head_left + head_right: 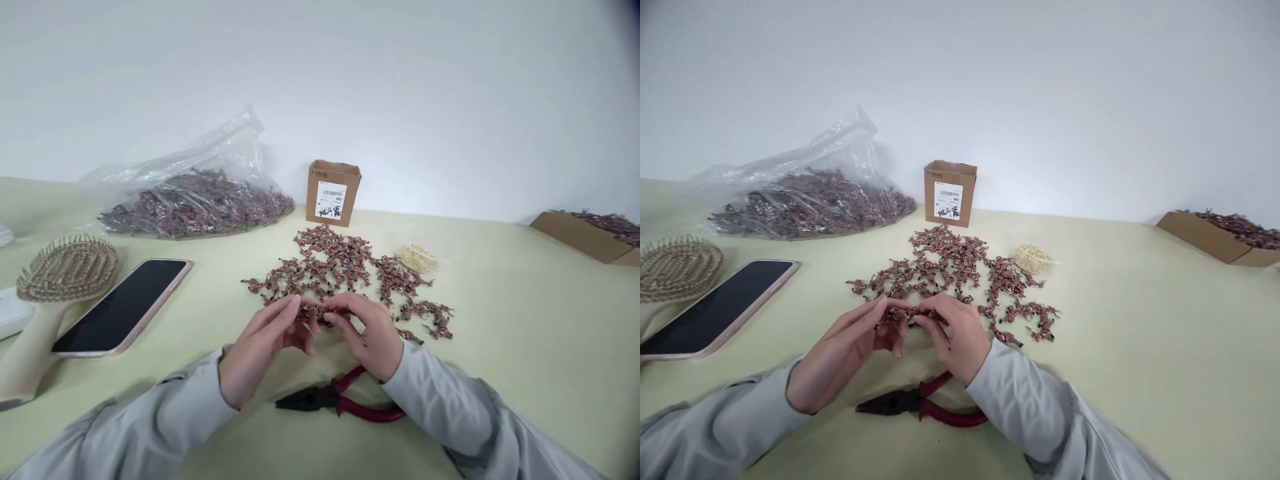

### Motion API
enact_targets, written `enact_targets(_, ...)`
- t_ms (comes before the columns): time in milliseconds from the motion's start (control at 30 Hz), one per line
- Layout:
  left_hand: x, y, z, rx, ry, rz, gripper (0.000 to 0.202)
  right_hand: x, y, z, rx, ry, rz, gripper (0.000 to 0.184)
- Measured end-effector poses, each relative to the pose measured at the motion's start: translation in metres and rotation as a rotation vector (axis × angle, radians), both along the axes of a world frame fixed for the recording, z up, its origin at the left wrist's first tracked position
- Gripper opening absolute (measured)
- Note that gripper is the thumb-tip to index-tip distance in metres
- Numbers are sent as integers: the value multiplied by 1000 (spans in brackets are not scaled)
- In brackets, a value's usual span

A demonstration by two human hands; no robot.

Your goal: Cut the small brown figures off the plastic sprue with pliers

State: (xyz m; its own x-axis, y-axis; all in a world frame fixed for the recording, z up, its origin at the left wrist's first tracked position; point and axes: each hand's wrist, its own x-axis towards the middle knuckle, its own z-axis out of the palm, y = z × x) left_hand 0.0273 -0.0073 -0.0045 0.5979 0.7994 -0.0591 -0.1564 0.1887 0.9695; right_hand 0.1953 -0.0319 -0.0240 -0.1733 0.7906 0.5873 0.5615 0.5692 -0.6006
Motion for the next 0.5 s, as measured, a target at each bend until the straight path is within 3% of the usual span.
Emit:
enact_targets(200,-3,4,-4,321,301,78,23,0,-1,1,-20,5,-15,12)
enact_targets(500,-2,1,-4,376,354,82,28,0,1,-1,0,-3,-31,13)
